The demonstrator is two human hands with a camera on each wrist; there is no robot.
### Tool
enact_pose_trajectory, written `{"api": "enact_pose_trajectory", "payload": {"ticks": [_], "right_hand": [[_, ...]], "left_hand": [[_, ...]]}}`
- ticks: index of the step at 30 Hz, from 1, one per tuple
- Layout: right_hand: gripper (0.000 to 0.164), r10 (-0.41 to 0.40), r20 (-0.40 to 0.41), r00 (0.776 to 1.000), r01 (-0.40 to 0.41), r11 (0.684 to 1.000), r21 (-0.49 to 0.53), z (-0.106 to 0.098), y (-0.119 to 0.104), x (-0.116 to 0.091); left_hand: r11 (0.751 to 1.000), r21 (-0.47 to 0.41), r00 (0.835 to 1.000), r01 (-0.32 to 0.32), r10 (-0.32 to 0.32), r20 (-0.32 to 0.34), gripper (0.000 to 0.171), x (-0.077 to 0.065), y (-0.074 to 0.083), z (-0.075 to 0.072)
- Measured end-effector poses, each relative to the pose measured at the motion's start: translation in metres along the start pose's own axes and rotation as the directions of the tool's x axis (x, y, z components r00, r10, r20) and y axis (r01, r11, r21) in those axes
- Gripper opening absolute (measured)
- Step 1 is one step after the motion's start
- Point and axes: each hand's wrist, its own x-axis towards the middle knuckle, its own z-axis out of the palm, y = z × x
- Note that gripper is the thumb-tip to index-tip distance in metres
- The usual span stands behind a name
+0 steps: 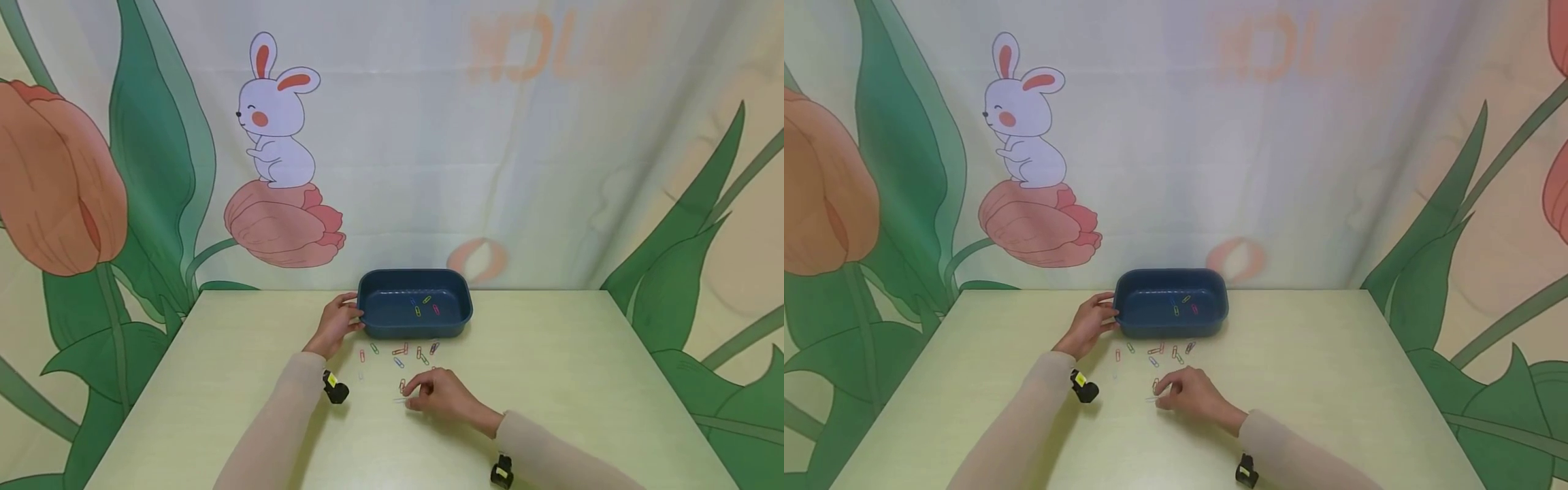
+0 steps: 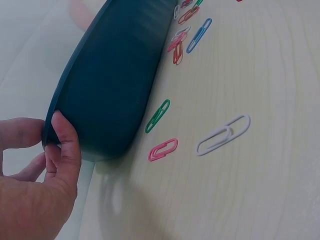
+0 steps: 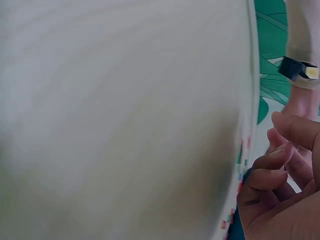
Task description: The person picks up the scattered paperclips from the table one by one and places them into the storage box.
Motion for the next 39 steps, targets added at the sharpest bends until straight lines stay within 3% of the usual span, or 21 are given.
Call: {"api": "enact_pose_trajectory", "payload": {"ticks": [13, 30, 39], "right_hand": [[0.012, 0.030, -0.024, 0.999, -0.031, 0.999, -0.012, 0.011, 0.002, 0.005], [0.008, 0.009, -0.065, 0.998, -0.017, 0.992, -0.123, 0.019, 0.007, 0.009], [0.018, 0.007, -0.092, 0.996, -0.019, 0.992, -0.127, 0.020, 0.006, 0.007]], "left_hand": [[1.000, -0.013, 1.000, -0.010, 0.010, 0.001, 0.052, 0.001, 0.000, -0.001], [1.000, -0.019, 1.000, -0.015, 0.015, 0.000, 0.050, 0.002, -0.001, -0.001], [1.000, -0.002, 1.000, -0.008, 0.008, -0.001, 0.051, 0.000, -0.001, -0.001]]}}
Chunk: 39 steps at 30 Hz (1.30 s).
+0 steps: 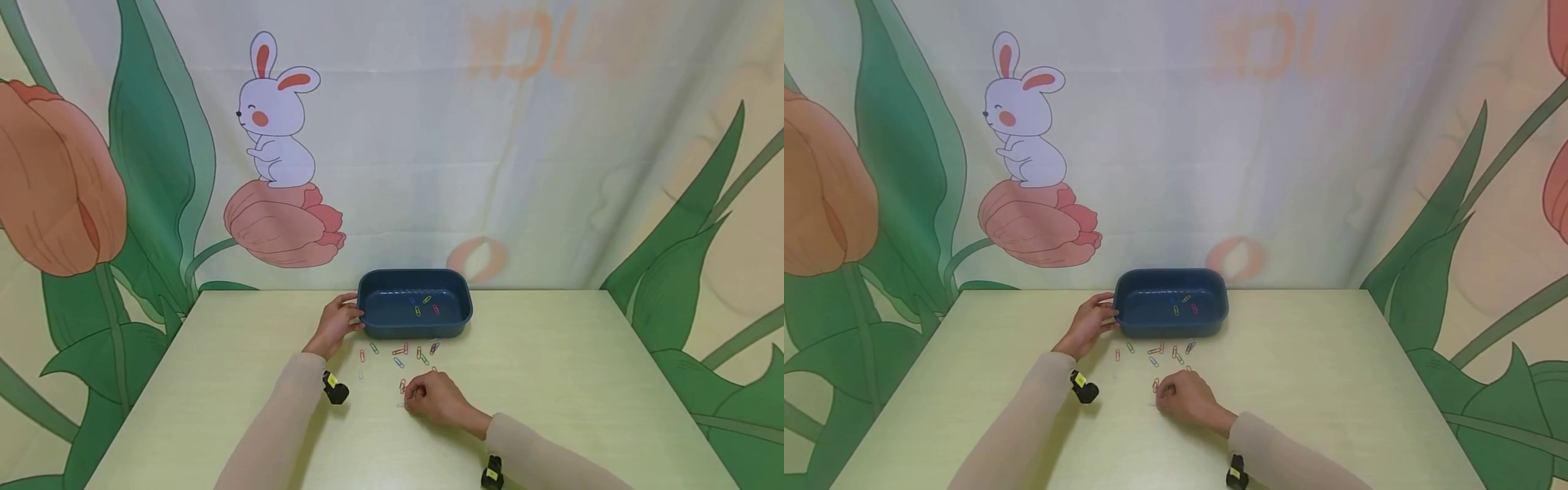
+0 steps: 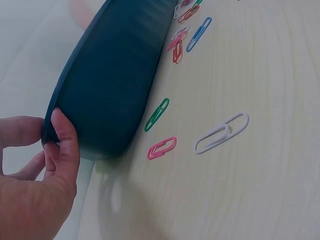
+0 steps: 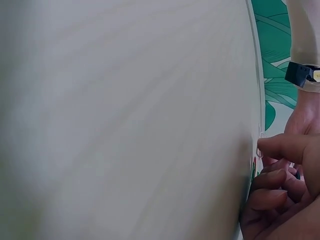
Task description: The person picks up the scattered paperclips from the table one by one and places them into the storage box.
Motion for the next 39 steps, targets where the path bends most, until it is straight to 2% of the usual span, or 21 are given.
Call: {"api": "enact_pose_trajectory", "payload": {"ticks": [8, 12, 23, 28, 34, 39], "right_hand": [[0.019, 0.035, 0.024, 0.999, -0.036, 0.999, 0.032, -0.011, -0.008, -0.002], [0.014, 0.048, 0.026, 0.999, -0.049, 0.997, 0.057, -0.021, -0.014, -0.003], [0.011, 0.017, -0.042, 0.999, -0.014, 0.997, 0.073, -0.055, -0.025, 0.002], [0.008, 0.005, -0.076, 0.997, 0.003, 0.995, 0.104, -0.069, -0.029, 0.006], [0.006, 0.021, -0.093, 0.995, -0.009, 0.991, 0.132, -0.085, -0.035, 0.012], [0.006, 0.049, -0.107, 0.993, -0.032, 0.987, 0.159, -0.101, -0.042, 0.019]], "left_hand": [[1.000, 0.003, 1.000, 0.000, 0.000, -0.004, 0.051, -0.001, 0.000, 0.001], [1.000, -0.001, 1.000, -0.005, 0.005, -0.009, 0.050, -0.002, 0.000, 0.001], [1.000, 0.006, 1.000, 0.000, 0.000, -0.020, 0.049, -0.003, 0.001, 0.003], [1.000, -0.005, 1.000, -0.017, 0.017, -0.019, 0.049, -0.004, 0.000, 0.003], [0.999, -0.013, 0.999, -0.041, 0.041, -0.020, 0.050, -0.004, -0.001, 0.003], [1.000, -0.014, 1.000, -0.021, 0.021, -0.014, 0.051, -0.003, 0.000, 0.003]]}}
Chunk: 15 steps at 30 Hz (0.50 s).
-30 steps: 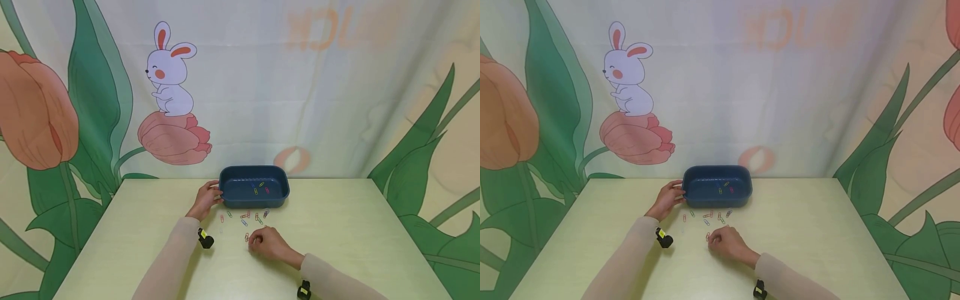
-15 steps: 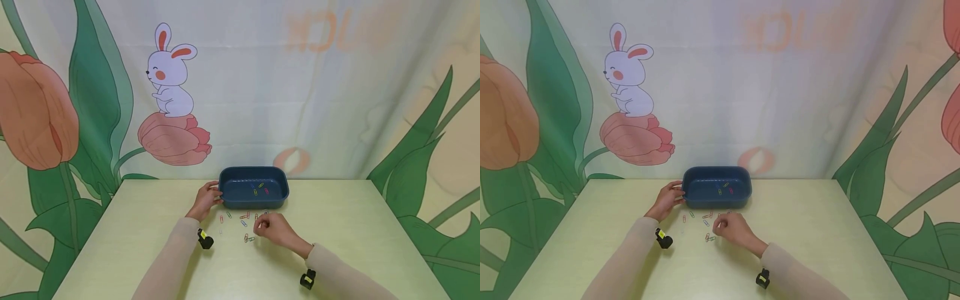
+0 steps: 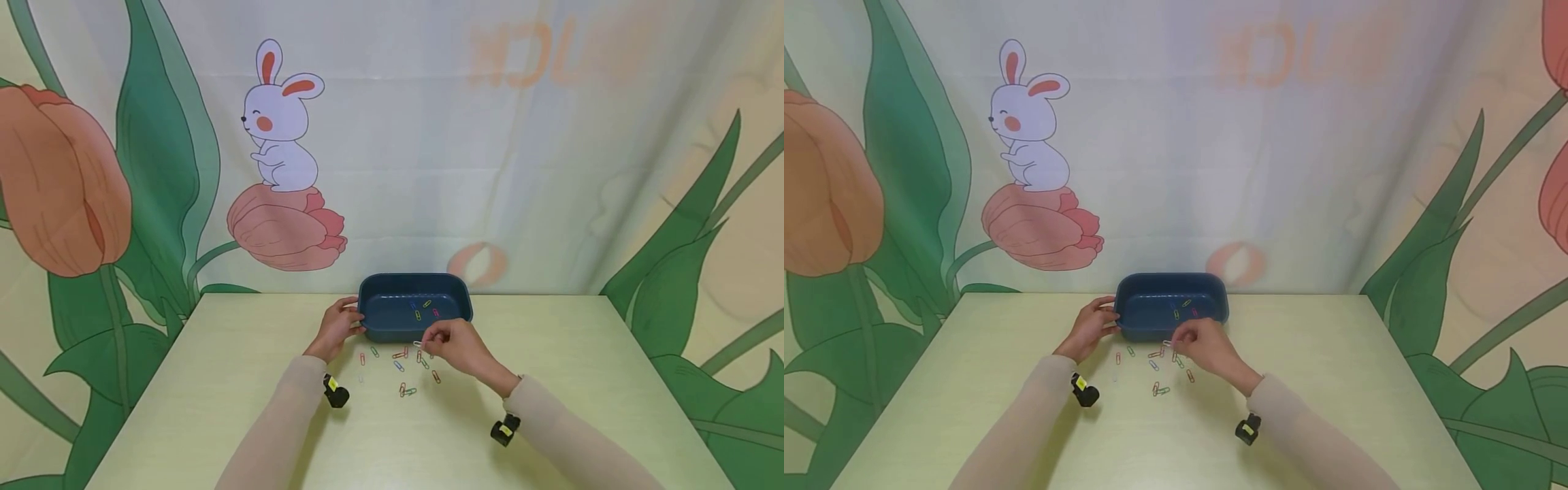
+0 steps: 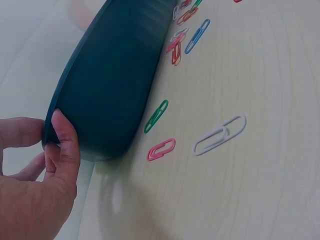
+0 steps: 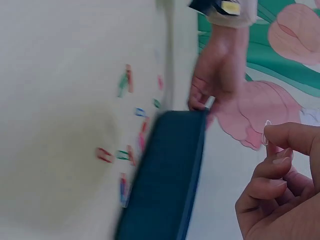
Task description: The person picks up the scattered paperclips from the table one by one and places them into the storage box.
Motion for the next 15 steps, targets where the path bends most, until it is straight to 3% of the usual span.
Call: {"api": "enact_pose_trajectory", "payload": {"ticks": [5, 15], "right_hand": [[0.006, 0.036, -0.030, 0.999, -0.036, 0.999, 0.018, -0.015, -0.011, 0.010], [0.009, 0.033, -0.066, 0.997, -0.028, 0.998, 0.064, -0.038, -0.021, 0.035]], "left_hand": [[1.000, 0.003, 1.000, 0.014, -0.014, 0.000, 0.050, 0.002, 0.000, 0.000], [1.000, 0.014, 1.000, 0.020, -0.020, -0.002, 0.051, 0.001, 0.000, -0.001]]}}
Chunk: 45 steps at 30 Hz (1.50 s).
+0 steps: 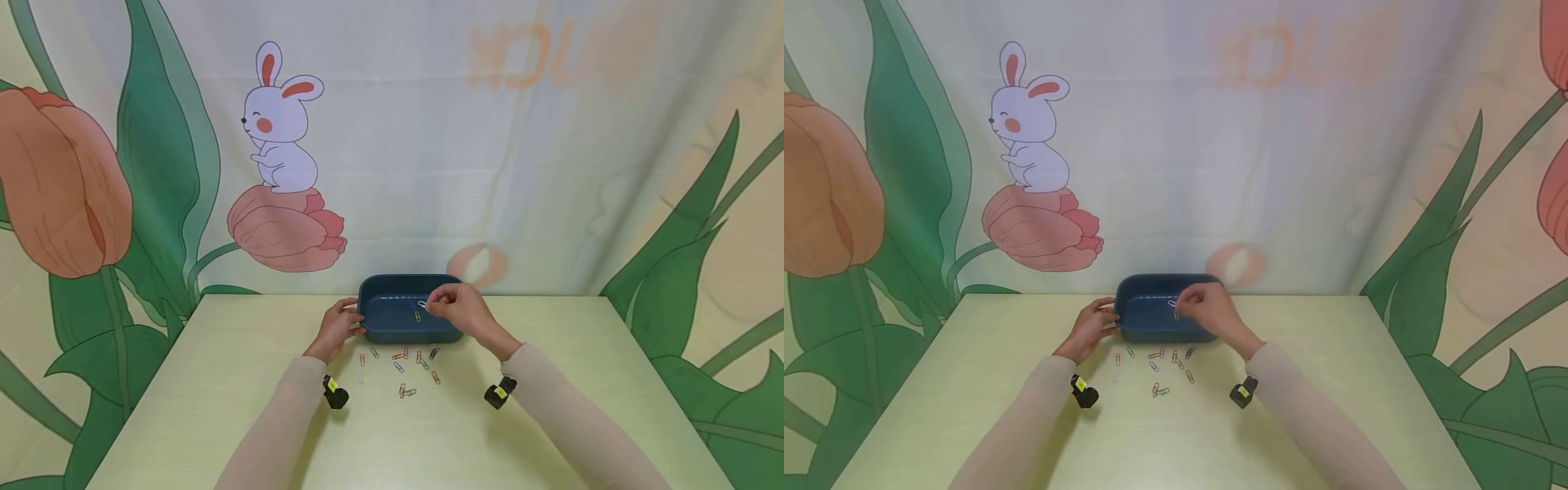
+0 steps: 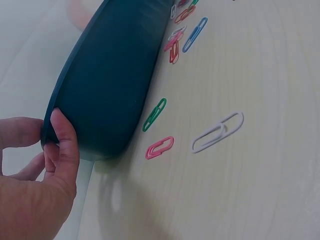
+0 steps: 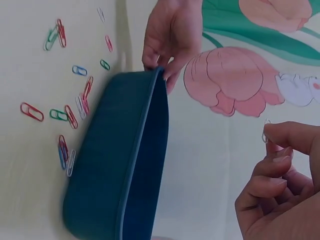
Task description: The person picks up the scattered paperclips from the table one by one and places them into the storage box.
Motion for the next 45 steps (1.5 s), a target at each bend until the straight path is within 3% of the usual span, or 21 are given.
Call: {"api": "enact_pose_trajectory", "payload": {"ticks": [14, 28, 45], "right_hand": [[0.009, 0.067, -0.062, 0.996, -0.069, 0.997, -0.028, 0.008, 0.015, 0.041], [0.009, 0.124, -0.042, 0.991, -0.125, 0.992, -0.005, 0.020, 0.026, 0.078], [0.016, 0.196, 0.025, 0.980, -0.196, 0.980, 0.016, 0.034, 0.046, 0.092]], "left_hand": [[1.000, 0.003, 1.000, -0.015, 0.015, 0.000, 0.051, 0.000, 0.003, -0.001], [0.999, -0.014, 1.000, -0.028, 0.029, 0.007, 0.051, 0.000, 0.002, -0.001], [0.999, -0.027, 1.000, -0.018, 0.018, -0.005, 0.053, -0.001, -0.001, -0.001]]}}
